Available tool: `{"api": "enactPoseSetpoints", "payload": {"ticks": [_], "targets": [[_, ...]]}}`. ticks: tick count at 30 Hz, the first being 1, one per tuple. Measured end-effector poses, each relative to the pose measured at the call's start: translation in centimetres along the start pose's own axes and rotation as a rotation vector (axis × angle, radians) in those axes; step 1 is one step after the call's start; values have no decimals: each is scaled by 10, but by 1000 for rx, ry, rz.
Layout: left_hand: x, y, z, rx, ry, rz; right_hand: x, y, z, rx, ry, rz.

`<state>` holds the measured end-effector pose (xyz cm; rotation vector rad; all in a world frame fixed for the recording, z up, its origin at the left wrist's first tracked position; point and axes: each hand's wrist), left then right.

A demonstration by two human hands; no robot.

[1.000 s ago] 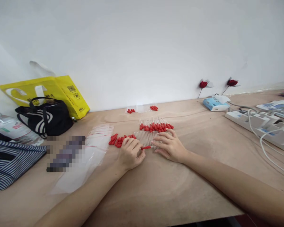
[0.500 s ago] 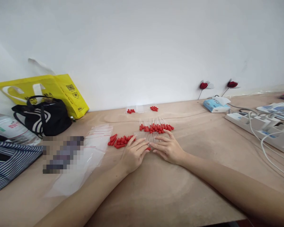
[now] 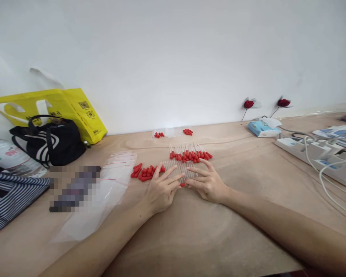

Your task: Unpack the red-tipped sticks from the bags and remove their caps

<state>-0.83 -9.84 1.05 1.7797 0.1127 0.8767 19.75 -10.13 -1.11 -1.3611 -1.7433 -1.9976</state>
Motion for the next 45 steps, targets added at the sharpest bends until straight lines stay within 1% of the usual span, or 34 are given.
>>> {"api": "enactPoseSetpoints", "payload": {"ticks": [3, 7, 11, 13, 15, 17, 19, 21, 23, 26, 28, 30, 32, 36, 40, 42, 45], "targets": [[0, 0, 0, -15, -4, -20, 0, 1, 0, 8, 2, 6], [1, 1, 1, -30, 1, -32, -1, 2, -1, 12, -29, -1], [-2, 0, -2, -41, -2, -17, -5, 3, 2, -3, -42, 10], [-6, -2, -6, -37, 35, 1, -8, 4, 6, -28, -82, 25], [-10, -3, -10, -41, 113, 39, -12, 5, 12, -40, -171, 42], [-11, -1, -16, -62, 212, 100, -15, 5, 18, -26, -292, 58], [-10, 3, -24, -80, 328, 152, -17, 2, 23, -14, -403, 62], [-10, 10, -37, -74, 464, 170, -18, -1, 27, -23, -466, 40], [-13, 16, -54, -59, 612, 135, -19, -4, 30, -37, -492, 20], [-21, 22, -82, -50, 813, 24, -19, -8, 32, -51, -512, 16], [-27, 22, -95, -58, 905, -9, -19, -9, 33, -43, -527, 18], [-30, 21, -101, -83, 960, -16, -18, -10, 34, -25, -543, 30], [-32, 19, -102, -123, 983, -32, -17, -11, 33, -12, -547, 52], [-30, 20, -99, -160, 984, -66, -14, -13, 29, 55, -511, 69], [-27, 28, -97, -42, 980, -28, -11, -11, 23, 121, -503, 54], [-22, 29, -94, 9, 956, -28, -10, -10, 20, 128, -512, 36], [-7, 26, -86, 34, 858, -97, -9, -8, 16, 139, -513, 8]]}}
Point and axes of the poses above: each hand's wrist, its own x-axis towards the middle knuckle, its own y-axis out of the back of the hand, z = x × y, and after that the axes turned 5 degrees about x, right-handed
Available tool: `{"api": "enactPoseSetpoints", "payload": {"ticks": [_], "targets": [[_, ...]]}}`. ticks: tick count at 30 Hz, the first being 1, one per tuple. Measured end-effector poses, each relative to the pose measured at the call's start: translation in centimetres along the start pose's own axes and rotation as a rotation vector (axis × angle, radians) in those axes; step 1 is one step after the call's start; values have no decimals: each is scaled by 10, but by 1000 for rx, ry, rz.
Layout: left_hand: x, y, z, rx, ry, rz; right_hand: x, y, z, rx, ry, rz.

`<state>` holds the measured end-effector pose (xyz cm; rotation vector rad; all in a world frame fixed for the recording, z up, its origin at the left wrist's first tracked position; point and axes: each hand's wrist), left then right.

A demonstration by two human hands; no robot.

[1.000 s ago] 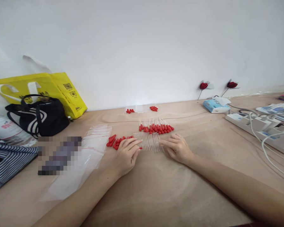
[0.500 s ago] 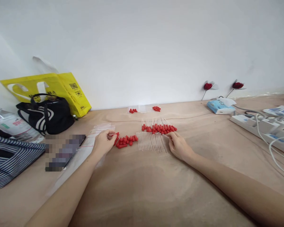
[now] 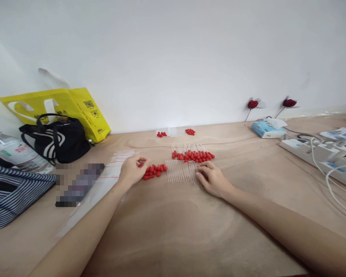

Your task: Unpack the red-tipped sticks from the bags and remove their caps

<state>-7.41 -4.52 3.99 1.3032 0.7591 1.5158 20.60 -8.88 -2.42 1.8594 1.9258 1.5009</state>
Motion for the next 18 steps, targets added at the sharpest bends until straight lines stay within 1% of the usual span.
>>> {"api": "enactPoseSetpoints", "payload": {"ticks": [4, 7, 9, 11, 14, 18], "targets": [[10, -12, 39, 62, -171, -84, 0, 2, -2, 10, 11, -60], [22, -24, 67, 62, -264, -105, 0, 3, -3, 17, 23, -85], [29, -33, 82, 74, -317, -122, 0, 3, -3, 23, 38, -95], [34, -41, 91, 102, -319, -140, 0, 4, -4, 24, 53, -102], [39, -48, 96, 122, -285, -153, 0, 4, -4, 24, 67, -101], [38, -46, 96, 106, -272, -122, 1, 4, -2, 52, 53, -46]]}}
Point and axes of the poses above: each hand's wrist, its own x-axis towards the middle knuckle, its own y-axis out of the back of the hand, z = x × y, and after that the axes turned 5 degrees about x, right-handed
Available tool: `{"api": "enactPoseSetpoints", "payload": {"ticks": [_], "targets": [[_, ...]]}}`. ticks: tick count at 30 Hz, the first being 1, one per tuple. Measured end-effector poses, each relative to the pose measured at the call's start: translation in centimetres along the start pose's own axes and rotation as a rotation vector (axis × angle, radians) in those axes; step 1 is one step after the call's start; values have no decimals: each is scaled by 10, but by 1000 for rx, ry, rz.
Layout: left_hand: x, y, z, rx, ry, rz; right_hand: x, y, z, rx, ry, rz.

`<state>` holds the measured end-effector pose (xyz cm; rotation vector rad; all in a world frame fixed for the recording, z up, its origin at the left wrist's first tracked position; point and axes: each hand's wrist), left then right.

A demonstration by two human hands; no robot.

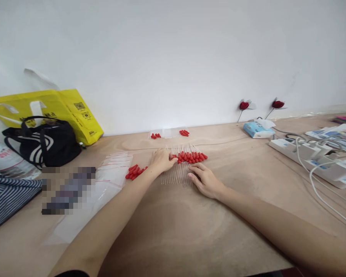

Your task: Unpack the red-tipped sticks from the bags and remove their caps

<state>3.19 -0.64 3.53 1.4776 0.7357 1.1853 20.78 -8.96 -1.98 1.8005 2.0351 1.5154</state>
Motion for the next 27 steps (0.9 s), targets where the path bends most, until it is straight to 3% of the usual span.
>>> {"api": "enactPoseSetpoints", "payload": {"ticks": [5, 8, 13, 17, 23, 27], "targets": [[-29, 11, -11, -41, 11, 135, 2, 3, 7, -8, 4, 180], [-61, 13, -22, -160, -129, 238, 2, 7, 7, -89, 56, 252], [-103, 4, -30, -196, -333, 282, 1, 10, -6, -300, 232, 119], [-110, -2, -26, -210, -356, 318, 1, 5, -14, -357, 340, 18], [-108, -2, -22, -242, -399, 377, 2, -3, -12, -281, 405, 75], [-107, 1, -18, -249, -412, 341, 1, -5, -11, -251, 472, 114]]}}
Point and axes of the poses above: each hand's wrist, its own x-axis towards the middle knuckle, its own y-axis out of the back of the hand, z = x × y, and after that the axes turned 5 degrees about x, right-handed
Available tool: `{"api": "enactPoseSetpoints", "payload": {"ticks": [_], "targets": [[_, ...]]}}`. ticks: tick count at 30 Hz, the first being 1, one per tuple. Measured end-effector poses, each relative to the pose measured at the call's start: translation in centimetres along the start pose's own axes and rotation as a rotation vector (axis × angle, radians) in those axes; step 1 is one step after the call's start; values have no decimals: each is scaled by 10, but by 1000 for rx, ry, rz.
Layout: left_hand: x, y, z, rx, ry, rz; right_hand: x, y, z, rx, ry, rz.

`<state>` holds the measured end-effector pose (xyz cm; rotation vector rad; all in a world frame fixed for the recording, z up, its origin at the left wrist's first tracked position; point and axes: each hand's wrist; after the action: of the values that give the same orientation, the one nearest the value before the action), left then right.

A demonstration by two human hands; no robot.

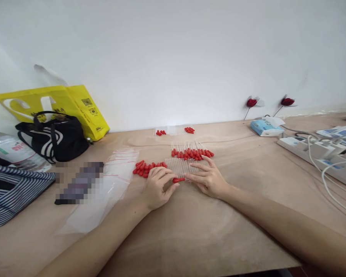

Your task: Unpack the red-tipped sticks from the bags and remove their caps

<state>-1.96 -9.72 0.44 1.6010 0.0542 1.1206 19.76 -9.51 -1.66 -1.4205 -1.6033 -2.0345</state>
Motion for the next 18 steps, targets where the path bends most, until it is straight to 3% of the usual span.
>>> {"api": "enactPoseSetpoints", "payload": {"ticks": [7, 18], "targets": [[2, -7, 3, -52, -49, -100, 3, 1, -4, 3, 28, -29], [-2, -1, 6, -25, -51, -127, 3, 3, -5, 110, 49, -73]]}}
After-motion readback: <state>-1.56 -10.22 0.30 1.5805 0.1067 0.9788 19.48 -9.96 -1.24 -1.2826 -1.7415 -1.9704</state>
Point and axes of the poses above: each hand's wrist, its own x-axis towards the middle knuckle, its own y-axis out of the back of the hand, z = x × y, and after that the axes turned 5 degrees about x, right-handed
